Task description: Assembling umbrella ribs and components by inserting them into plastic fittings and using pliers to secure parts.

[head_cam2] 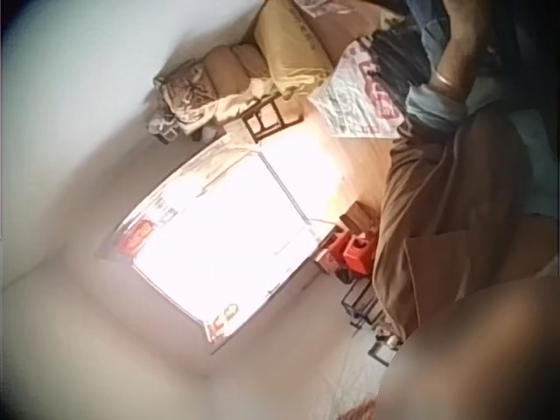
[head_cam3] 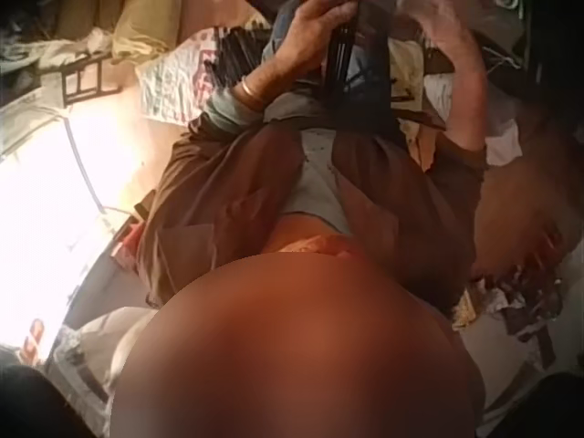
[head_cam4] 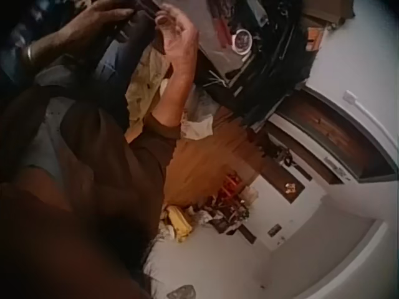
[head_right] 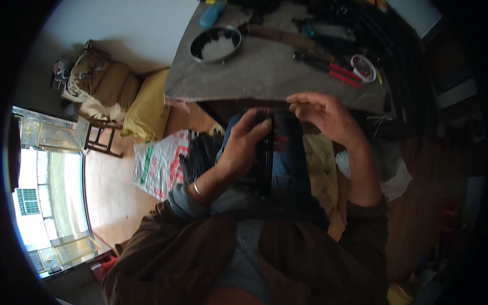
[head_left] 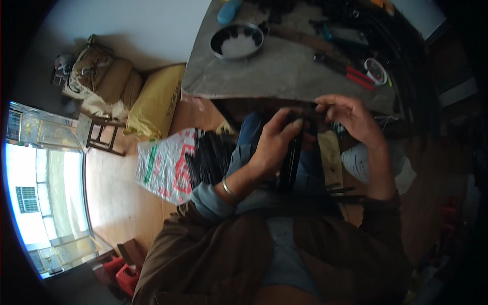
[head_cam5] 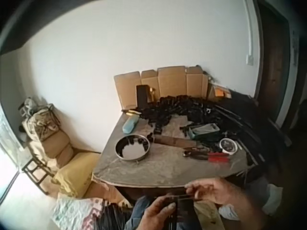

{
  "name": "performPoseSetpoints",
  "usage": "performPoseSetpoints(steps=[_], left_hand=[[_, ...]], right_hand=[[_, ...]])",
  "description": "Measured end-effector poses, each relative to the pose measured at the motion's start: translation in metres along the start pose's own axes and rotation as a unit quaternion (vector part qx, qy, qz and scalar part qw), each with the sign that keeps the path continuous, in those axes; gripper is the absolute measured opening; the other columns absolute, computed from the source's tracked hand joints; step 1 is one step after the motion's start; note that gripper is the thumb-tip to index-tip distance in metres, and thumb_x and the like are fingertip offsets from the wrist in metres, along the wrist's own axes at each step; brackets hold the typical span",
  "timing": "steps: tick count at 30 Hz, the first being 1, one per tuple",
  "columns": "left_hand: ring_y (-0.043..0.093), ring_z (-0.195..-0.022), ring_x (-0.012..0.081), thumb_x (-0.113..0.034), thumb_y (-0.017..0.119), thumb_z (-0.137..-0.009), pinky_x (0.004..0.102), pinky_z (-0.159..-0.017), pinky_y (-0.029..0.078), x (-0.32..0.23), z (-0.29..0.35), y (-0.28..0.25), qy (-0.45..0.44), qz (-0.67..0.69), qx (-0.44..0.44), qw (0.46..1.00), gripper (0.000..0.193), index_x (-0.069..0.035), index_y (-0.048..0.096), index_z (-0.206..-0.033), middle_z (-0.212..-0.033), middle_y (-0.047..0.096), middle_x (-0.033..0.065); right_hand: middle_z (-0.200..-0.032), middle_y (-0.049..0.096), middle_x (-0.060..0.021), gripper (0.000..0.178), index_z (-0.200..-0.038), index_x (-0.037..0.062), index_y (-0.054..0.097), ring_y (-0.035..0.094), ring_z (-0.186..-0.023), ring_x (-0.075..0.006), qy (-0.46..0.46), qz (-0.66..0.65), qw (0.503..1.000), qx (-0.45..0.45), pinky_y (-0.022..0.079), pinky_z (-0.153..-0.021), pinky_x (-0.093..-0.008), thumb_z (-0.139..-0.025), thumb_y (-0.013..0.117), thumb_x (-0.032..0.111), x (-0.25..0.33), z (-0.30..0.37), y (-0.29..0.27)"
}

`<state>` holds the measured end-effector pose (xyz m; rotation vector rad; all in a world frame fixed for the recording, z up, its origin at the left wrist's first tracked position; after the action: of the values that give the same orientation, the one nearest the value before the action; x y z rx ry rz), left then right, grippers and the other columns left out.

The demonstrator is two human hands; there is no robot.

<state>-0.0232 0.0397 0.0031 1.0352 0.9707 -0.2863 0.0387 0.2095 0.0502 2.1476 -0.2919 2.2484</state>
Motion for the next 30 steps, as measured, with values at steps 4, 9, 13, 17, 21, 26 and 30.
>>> performPoseSetpoints(steps=[4, 9, 13, 17, 21, 26, 30], left_hand=[[0.057, -0.088, 0.0084, -0.01, 0.055, -0.091, 0.0225, -0.068, 0.05, -0.01, -0.002, -0.003, 0.014, -0.228, 0.006, 0.974, 0.029, -0.004, 0.058, -0.119, -0.1, 0.06, 0.0037], [0.054, -0.102, 0.013, -0.01, 0.057, -0.086, 0.0251, -0.086, 0.045, -0.019, -0.017, -0.001, 0.014, -0.244, 0.046, 0.969, 0.024, -0.003, 0.065, -0.108, -0.114, 0.058, 0.0068], [0.058, -0.091, 0.0156, -0.028, 0.06, -0.092, 0.0259, -0.076, 0.049, -0.028, -0.045, -0.016, -0.001, -0.318, 0.151, 0.936, 0.042, -0.003, 0.058, -0.125, -0.11, 0.057, 0.0108], [0.059, -0.059, 0.0104, -0.031, 0.064, -0.09, 0.0241, -0.052, 0.05, -0.103, -0.134, -0.003, -0.004, -0.417, 0.1, 0.903, 0.042, -0.001, 0.06, -0.12, -0.081, 0.063, 0.0061], [0.06, -0.054, 0.0107, -0.024, 0.066, -0.085, 0.025, -0.047, 0.05, -0.153, -0.275, -0.003, 0.101, -0.491, 0.034, 0.864, 0.026, -0.001, 0.069, -0.097, -0.071, 0.064, 0.0052], [0.068, -0.065, 0.0189, -0.021, 0.069, -0.077, 0.032, -0.057, 0.056, -0.133, -0.409, 0.019, 0.121, -0.591, 0.015, 0.797, 0.022, -0.002, 0.071, -0.087, -0.074, 0.068, 0.0121], [0.067, -0.089, 0.0332, -0.025, 0.065, -0.076, 0.0433, -0.078, 0.054, -0.115, -0.475, 0.038, 0.252, -0.745, -0.104, 0.609, 0.026, -0.012, 0.071, -0.097, -0.094, 0.069, 0.0171]], right_hand=[[-0.108, 0.063, -0.0089, 0.037, -0.118, 0.0006, 0.056, 0.061, -0.099, -0.0181, 0.163, -0.061, 0.963, 0.205, 0.051, -0.085, -0.0337, -0.084, 0.067, 0.01, -0.035, 0.012, 0.007], [-0.101, 0.065, -0.0099, 0.027, -0.112, -0.0022, 0.059, 0.064, -0.092, -0.0179, 0.038, -0.189, 0.979, 0.066, 0.052, -0.08, -0.0299, -0.087, 0.06, 0.009, -0.057, 0.003, 0.077], [-0.103, 0.065, -0.0142, 0.028, -0.114, -0.004, 0.056, 0.066, -0.092, -0.0232, 0.029, -0.274, 0.961, -0.014, 0.052, -0.08, -0.0337, -0.093, 0.049, 0.012, -0.055, 0.011, 0.087], [-0.109, 0.065, -0.0176, 0.029, -0.119, -0.0032, 0.052, 0.066, -0.096, -0.029, 0.109, -0.429, 0.896, -0.034, 0.052, -0.083, -0.0397, -0.094, 0.046, 0.011, -0.075, 0.007, 0.081], [-0.112, 0.064, -0.0187, 0.028, -0.12, -0.0026, 0.051, 0.065, -0.1, -0.0307, 0.1, -0.456, 0.884, -0.023, 0.052, -0.087, -0.0412, -0.095, 0.047, 0.01, -0.079, -0.004, 0.071], [-0.114, 0.063, -0.0202, 0.027, -0.12, -0.0016, 0.052, 0.063, -0.103, -0.0324, 0.114, -0.5, 0.856, -0.066, 0.052, -0.088, -0.0432, -0.095, 0.046, 0.005, -0.096, 0.003, 0.047], [-0.112, 0.064, -0.0192, 0.023, -0.115, -0.0003, 0.053, 0.064, -0.101, -0.0314, 0.157, -0.508, 0.843, -0.08, 0.054, -0.081, -0.0418, -0.094, 0.045, 0.003, -0.104, 0.006, 0.031]])
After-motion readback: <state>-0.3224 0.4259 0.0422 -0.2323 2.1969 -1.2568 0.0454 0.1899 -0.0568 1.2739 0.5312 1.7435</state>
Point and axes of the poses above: each hand's wrist, its own z-axis away from the middle knuckle, its own y-axis out of the palm, x = y × z, the point moved 5 cm from there along -z, towards the middle knuckle
